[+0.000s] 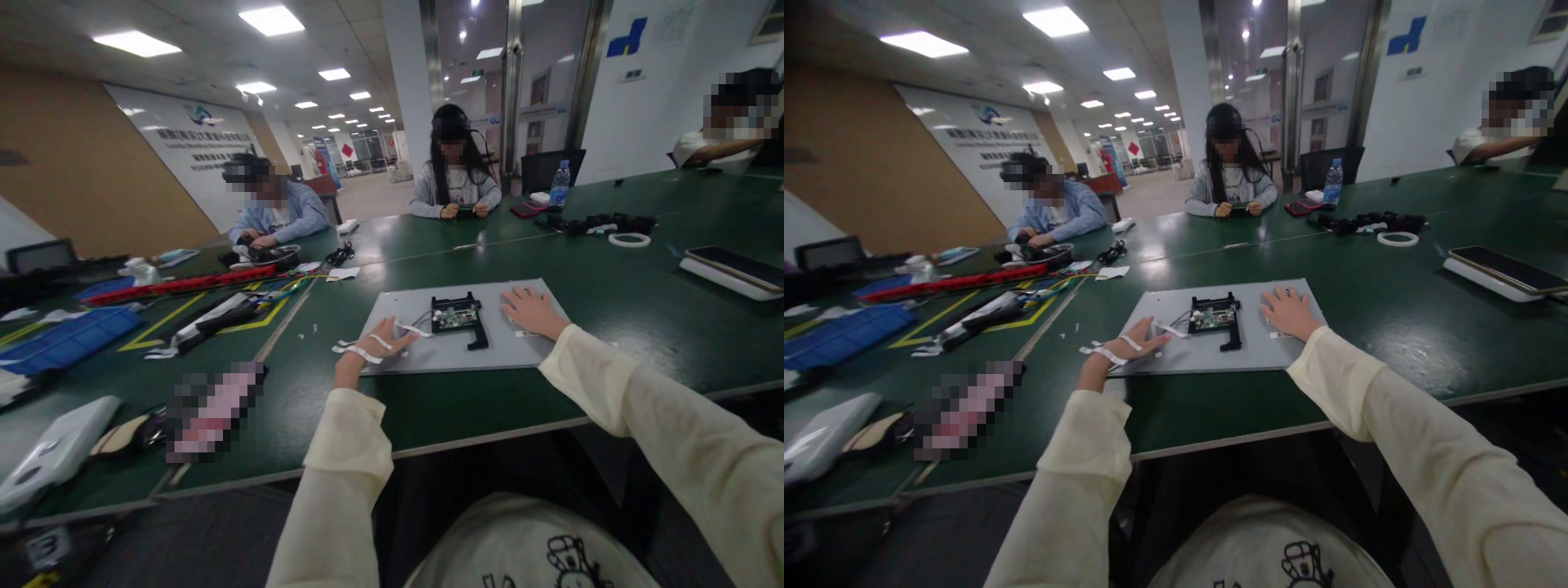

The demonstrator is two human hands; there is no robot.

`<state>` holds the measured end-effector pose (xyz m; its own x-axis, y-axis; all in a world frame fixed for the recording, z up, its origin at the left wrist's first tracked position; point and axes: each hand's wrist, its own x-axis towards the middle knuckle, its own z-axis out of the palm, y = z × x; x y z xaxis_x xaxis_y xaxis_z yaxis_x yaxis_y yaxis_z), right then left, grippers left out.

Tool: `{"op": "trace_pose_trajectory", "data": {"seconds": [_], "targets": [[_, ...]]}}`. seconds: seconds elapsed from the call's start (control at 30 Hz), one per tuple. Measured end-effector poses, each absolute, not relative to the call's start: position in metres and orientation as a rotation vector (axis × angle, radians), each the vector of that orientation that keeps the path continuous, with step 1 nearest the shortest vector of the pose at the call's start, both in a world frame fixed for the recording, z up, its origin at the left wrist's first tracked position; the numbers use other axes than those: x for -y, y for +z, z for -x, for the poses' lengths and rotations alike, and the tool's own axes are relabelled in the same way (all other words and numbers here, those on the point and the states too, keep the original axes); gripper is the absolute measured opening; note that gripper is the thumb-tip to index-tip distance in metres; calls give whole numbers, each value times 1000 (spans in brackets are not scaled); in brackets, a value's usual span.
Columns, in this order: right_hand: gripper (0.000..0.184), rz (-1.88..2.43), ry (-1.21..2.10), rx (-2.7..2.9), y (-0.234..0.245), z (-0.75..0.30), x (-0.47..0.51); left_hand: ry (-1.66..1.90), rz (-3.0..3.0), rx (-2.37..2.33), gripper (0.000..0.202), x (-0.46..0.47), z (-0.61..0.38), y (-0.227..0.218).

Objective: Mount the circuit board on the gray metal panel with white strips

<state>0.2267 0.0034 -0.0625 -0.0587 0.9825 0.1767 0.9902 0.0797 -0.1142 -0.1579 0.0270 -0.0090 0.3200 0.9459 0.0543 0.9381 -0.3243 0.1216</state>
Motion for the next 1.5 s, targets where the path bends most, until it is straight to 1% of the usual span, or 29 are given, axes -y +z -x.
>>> {"op": "trace_pose_trajectory", "data": {"seconds": [0.07,0.17,0.33,0.47,0.57,0.67,0.73,0.8,0.9,0.97,1.07,1.23,1.37,1.5], "targets": [[56,2005,-32,2156,-63,-228,-5,72,-2480,-1738,86,-18,165,-11],[58,2000,8,2177,-62,-230,-6,33,-2471,-1719,93,-4,164,-8],[59,1964,68,2218,-60,-233,-4,148,-2489,-1714,91,13,158,-6],[58,1968,111,2218,-56,-234,-3,233,-2487,-1777,81,31,155,-6],[61,1949,163,2153,-44,-230,-4,239,-2449,-1979,75,51,145,-3],[66,1710,234,2208,-27,-216,-2,139,-2423,-2190,57,71,132,3],[73,1483,305,2320,-18,-203,0,95,-2426,-2286,45,80,125,7],[85,1327,397,2402,-14,-189,-1,74,-2427,-2355,37,87,122,10],[101,1199,514,2413,-22,-175,-9,7,-2424,-2380,29,91,121,15],[105,1151,569,2376,-31,-170,-16,-53,-2411,-2361,27,91,122,17],[103,1115,611,2321,-41,-169,-22,-110,-2362,-2358,25,90,123,19],[100,1084,601,2265,-45,-171,-19,-135,-2366,-2327,25,79,119,20],[97,1125,579,2230,-48,-170,-16,21,-2480,-2346,26,74,119,10],[97,1158,578,2221,-53,-170,-18,138,-2405,-2421,30,75,123,-4]]}}
